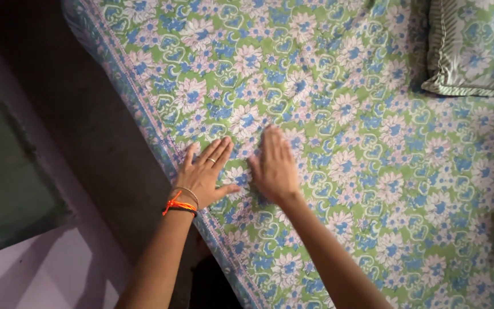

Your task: Tucking the edges of a floral bedsheet into a wooden bed frame using a comb as a tool.

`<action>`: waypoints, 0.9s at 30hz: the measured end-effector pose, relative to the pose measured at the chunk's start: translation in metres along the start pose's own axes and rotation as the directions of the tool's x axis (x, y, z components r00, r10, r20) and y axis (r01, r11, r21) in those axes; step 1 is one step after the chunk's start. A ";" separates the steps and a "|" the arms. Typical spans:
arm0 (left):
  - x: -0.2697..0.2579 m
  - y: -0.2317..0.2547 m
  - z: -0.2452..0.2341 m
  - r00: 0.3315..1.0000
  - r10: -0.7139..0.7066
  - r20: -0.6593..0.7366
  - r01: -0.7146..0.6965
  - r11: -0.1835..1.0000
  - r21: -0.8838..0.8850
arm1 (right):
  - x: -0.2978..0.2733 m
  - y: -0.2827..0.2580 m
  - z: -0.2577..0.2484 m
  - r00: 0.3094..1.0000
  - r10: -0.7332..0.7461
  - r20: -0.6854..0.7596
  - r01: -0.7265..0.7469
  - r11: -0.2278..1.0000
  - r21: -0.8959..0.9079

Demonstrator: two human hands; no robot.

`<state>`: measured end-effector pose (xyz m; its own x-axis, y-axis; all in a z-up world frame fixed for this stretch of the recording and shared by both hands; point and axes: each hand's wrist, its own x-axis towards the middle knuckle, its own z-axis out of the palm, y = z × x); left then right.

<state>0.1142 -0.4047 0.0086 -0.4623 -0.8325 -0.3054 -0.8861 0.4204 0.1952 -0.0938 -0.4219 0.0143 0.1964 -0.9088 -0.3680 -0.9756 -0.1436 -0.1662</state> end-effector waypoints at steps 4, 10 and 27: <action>0.004 -0.004 -0.013 0.993 -0.078 0.084 0.071 0.995 0.075 | -0.018 -0.011 0.014 0.956 -0.289 -0.056 0.289 0.957 -0.014; -0.002 -0.009 0.011 0.997 -0.057 -0.060 0.056 0.998 -0.030 | -0.007 0.027 -0.007 0.962 -0.094 0.257 -0.055 0.854 0.518; -0.012 -0.019 0.018 0.992 0.031 -0.118 -0.016 0.992 0.125 | -0.048 -0.029 0.043 0.851 -0.502 -0.157 0.523 0.776 0.354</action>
<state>0.1356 -0.3965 -0.0081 -0.4821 -0.8560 -0.1869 -0.8759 0.4755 0.0816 -0.0702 -0.3575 -0.0030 0.6412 -0.7625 -0.0863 -0.6193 -0.4477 -0.6450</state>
